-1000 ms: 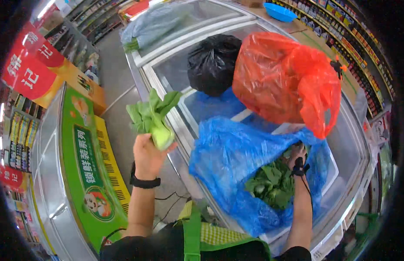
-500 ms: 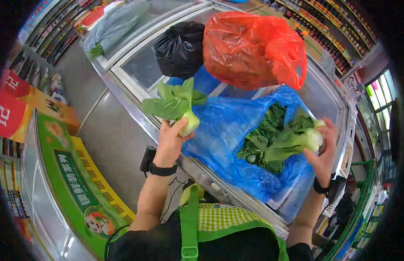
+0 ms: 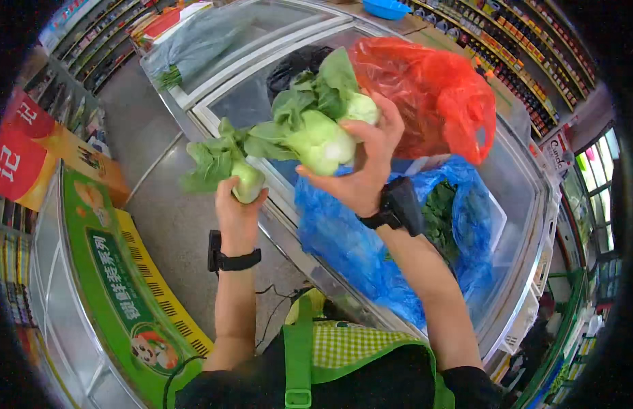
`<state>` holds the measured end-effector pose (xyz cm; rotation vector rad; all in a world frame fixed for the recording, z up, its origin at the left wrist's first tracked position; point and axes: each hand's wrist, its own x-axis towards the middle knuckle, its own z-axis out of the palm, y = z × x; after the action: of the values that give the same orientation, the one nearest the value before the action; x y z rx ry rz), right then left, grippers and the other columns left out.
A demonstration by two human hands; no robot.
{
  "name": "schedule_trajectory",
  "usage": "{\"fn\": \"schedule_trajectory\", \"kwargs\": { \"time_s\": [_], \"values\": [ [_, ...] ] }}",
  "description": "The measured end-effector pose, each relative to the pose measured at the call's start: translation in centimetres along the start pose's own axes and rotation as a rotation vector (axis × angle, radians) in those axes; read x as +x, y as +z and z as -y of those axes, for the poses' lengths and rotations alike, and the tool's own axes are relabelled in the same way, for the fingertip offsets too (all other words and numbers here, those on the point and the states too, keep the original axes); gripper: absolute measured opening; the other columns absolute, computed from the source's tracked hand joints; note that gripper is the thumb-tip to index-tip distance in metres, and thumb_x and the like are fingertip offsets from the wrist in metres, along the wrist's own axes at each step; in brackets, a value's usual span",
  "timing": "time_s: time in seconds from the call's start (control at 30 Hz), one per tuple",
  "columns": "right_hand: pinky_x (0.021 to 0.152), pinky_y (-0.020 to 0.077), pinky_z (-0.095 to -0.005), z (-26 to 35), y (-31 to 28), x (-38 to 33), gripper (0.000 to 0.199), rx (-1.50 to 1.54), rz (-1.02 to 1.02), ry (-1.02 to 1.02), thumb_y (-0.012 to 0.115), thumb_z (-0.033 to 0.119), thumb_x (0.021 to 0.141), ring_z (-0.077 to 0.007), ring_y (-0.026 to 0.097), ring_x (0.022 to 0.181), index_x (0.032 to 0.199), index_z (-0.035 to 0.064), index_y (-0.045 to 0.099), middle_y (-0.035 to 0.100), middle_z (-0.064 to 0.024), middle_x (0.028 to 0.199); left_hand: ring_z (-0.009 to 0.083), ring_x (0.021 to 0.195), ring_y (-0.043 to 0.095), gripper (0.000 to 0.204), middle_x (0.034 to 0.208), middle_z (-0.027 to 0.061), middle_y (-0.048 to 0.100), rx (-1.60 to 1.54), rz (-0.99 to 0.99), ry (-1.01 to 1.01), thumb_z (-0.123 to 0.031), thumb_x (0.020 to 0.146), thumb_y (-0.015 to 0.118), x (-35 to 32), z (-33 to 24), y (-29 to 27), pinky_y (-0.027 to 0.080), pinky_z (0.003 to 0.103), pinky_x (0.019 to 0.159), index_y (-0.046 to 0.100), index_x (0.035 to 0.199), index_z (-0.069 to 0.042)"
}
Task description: The recorder takes bok choy from a refrigerator, washes them in a bowl, and places them on a produce shelf.
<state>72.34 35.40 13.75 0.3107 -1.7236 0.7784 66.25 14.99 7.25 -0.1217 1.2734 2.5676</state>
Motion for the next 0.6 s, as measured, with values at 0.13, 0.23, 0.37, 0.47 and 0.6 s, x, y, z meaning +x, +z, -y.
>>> {"fn": "schedule_trajectory", "kwargs": {
  "time_s": [0.13,0.23,0.37,0.47,0.6],
  "values": [
    [0.097,0.0365,-0.0488,-2.4,5.8,-1.8,0.067,-0.088,0.003,0.0,0.089,0.026,0.052,-0.0392,0.036,0.12,0.105,0.0114,0.052,0.031,-0.0212,0.13,0.0209,0.095,0.055,0.023,0.104,0.0073,0.056,0.214,0.066,0.123,-0.022,0.084,0.052,2.4,-0.2,-0.6,0.049,0.041,0.077,0.053,0.102,-0.008],
    [0.098,0.0361,-0.0487,-3.4,7.6,-5.0,0.062,-0.118,0.108,0.083,0.088,0.026,0.053,-0.0424,0.034,0.123,0.104,0.0096,0.056,0.031,-0.0242,0.131,0.0209,0.09,0.057,0.026,0.102,0.0072,0.057,0.251,0.124,-0.048,-0.021,0.081,0.055,3.9,0.9,-0.3,0.049,0.041,0.07,0.052,0.103,-0.008],
    [0.101,0.0346,-0.0475,-3.7,3.7,-9.2,0.065,-0.124,0.386,0.315,0.084,0.031,0.054,-0.0444,0.035,0.121,0.108,0.0056,0.058,0.03,-0.0271,0.133,0.0188,0.096,0.056,0.037,0.107,0.0063,0.057,0.312,0.167,-0.104,-0.011,0.08,0.056,4.0,3.3,-0.1,0.048,0.034,0.071,0.047,0.116,-0.009],
    [0.1,0.0362,-0.0419,-5.1,-1.0,-9.9,0.053,-0.02,0.582,0.476,0.076,0.028,0.068,-0.0371,0.043,0.118,0.112,0.0052,0.057,0.04,-0.023,0.126,0.0181,0.096,0.058,0.05,0.11,0.0046,0.057,0.333,0.196,-0.062,-0.007,0.079,0.057,4.3,4.3,0.0,0.05,0.033,0.073,0.04,0.126,-0.01],
    [0.075,0.051,-0.0351,-8.3,-4.3,-8.5,0.022,0.645,-0.123,1.66,0.062,0.016,0.084,-0.0231,0.058,0.087,0.099,0.0008,0.054,0.056,-0.0106,0.103,0.0177,0.092,0.059,0.046,0.109,0.0047,0.057,0.344,0.176,-0.192,-0.007,0.079,0.057,4.9,4.1,-0.1,0.05,0.032,0.067,0.044,0.123,-0.009]
  ]
}}
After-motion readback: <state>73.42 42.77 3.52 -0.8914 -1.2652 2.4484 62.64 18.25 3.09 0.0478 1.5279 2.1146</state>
